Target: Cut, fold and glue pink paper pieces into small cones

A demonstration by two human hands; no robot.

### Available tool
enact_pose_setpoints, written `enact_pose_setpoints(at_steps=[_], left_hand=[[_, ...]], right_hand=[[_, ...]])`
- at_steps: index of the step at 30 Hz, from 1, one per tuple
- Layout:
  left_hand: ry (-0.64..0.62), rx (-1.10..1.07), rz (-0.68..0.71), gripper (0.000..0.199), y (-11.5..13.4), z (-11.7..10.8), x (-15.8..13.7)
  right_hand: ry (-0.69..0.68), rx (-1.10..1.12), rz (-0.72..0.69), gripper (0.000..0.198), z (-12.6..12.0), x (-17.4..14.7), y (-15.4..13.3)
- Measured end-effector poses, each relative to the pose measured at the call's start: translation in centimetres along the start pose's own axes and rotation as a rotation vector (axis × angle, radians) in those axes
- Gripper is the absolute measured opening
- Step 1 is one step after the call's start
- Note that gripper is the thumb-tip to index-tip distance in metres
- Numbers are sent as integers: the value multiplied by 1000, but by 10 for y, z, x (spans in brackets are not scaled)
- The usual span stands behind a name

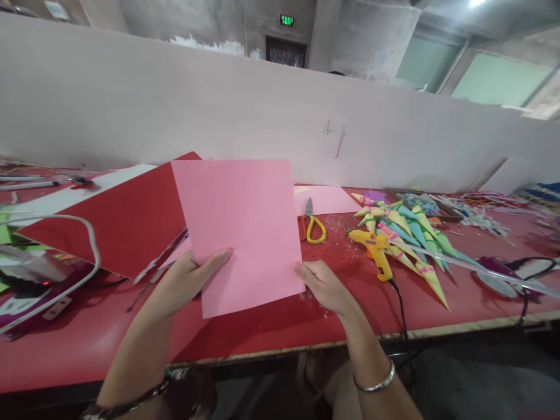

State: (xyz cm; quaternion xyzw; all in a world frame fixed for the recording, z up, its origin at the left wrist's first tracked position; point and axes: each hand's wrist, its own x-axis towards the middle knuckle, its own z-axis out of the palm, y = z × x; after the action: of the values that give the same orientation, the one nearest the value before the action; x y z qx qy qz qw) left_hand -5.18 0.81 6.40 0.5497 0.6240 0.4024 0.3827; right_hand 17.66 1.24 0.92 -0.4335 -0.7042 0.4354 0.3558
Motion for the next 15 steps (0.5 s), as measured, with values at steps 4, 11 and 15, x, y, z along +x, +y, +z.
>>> enact_pose_setpoints(at_steps=[4, 11, 15], left_hand=[[44, 10, 82, 20, -4, -2, 6], [50, -8, 100, 24, -7, -3, 10], [47, -42, 105, 26, -12, -4, 12]], right_hand=[[-71, 15, -5, 54, 1, 1, 1], [7, -1, -24, 50, 0, 3, 1], [59, 34, -73, 46, 0, 3, 0]])
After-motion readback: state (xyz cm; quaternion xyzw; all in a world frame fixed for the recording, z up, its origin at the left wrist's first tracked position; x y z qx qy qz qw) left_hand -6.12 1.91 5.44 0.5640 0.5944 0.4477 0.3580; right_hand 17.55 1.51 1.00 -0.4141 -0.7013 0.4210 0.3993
